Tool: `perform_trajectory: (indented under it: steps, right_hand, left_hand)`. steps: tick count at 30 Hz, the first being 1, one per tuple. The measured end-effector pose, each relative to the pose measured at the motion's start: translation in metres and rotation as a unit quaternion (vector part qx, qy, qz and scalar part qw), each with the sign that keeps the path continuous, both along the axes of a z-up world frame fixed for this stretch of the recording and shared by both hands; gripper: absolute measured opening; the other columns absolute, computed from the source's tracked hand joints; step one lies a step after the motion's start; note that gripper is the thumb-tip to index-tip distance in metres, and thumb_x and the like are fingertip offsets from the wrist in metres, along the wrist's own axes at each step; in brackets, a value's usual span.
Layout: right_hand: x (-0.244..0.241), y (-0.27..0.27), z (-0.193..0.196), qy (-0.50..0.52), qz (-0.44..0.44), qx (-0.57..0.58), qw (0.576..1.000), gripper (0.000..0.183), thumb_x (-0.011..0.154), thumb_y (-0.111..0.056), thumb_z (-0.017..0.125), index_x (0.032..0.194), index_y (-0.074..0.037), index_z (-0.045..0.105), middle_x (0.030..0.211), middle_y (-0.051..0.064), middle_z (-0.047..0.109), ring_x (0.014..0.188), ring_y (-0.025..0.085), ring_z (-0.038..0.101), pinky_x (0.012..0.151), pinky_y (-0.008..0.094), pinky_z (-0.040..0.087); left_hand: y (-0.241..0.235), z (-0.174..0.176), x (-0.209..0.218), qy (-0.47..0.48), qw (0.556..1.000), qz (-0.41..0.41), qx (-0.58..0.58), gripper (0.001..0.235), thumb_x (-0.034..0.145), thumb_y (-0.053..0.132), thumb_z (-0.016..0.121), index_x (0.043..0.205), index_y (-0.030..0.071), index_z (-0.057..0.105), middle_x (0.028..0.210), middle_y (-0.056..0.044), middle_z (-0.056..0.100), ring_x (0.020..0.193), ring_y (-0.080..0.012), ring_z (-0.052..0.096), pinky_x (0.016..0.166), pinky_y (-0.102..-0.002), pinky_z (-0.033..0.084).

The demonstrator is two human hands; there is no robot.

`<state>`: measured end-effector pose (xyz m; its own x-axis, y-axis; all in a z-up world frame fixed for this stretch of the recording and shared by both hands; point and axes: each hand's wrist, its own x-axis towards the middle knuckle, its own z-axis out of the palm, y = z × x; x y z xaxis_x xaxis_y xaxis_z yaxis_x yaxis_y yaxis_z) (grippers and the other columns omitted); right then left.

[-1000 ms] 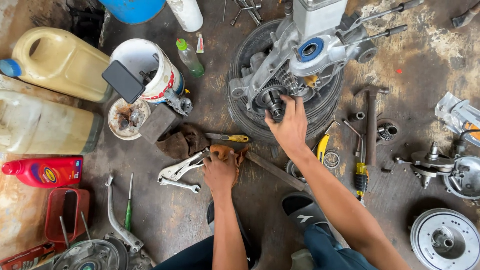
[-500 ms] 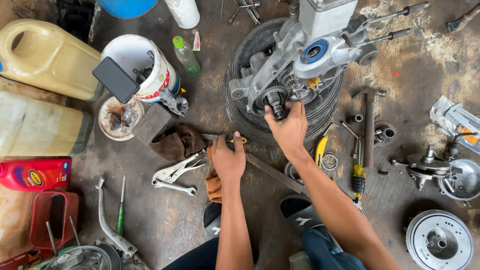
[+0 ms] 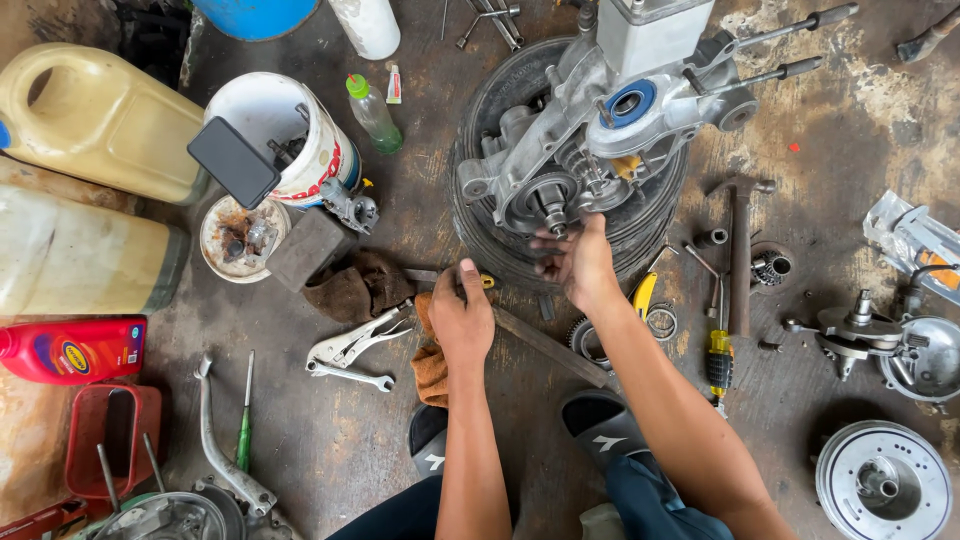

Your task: The person sits on the workshop floor and cleans a toothed gear using a wire brush, then wipes it with a cloth. They align the gear onto the shaft of a motorcycle engine crankcase assembly and press it into place, working the gear with both hands.

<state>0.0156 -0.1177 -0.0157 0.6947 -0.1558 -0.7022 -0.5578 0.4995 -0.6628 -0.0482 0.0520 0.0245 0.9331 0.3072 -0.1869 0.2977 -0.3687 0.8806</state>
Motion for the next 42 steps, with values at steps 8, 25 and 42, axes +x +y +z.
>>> perform_trajectory:
  steps: [8,25,42]
  right_hand:
    - [-0.017,-0.003,0.002,-0.221,0.052,-0.488,0.843,0.063,0.082,-0.037,0.084,0.122,-0.007,0.045,0.104,0.017,0.064,0.08,0.038,0.071,0.061,0.05,0.056]
    - [0.009,0.011,0.01,-0.01,-0.036,-0.115,0.993,0.059,0.093,-0.053,0.051,0.093,0.004,0.066,0.074,0.019,0.072,0.041,0.023,0.063,0.036,0.033,0.049]
    - [-0.034,-0.008,0.001,-0.321,0.052,-0.557,0.764,0.04,0.081,-0.015,0.088,0.105,-0.002,0.059,0.082,0.009,0.066,0.063,0.024,0.068,0.045,0.032,0.054]
  left_hand:
    - [-0.003,0.01,0.0,-0.011,1.0,0.017,-0.015,0.05,0.112,0.038,0.037,0.105,-0.003,0.066,0.074,-0.017,0.059,0.07,-0.0286,0.066,0.057,-0.047,0.052]
    - [-0.01,0.011,-0.001,0.005,1.0,0.011,-0.02,0.051,0.112,0.038,0.038,0.107,-0.003,0.068,0.069,-0.016,0.058,0.065,-0.0258,0.063,0.058,-0.044,0.05]
    - [-0.015,0.016,0.0,0.017,1.0,-0.006,-0.025,0.047,0.111,0.038,0.041,0.104,-0.001,0.068,0.064,-0.012,0.054,0.061,-0.022,0.059,0.056,-0.041,0.048]
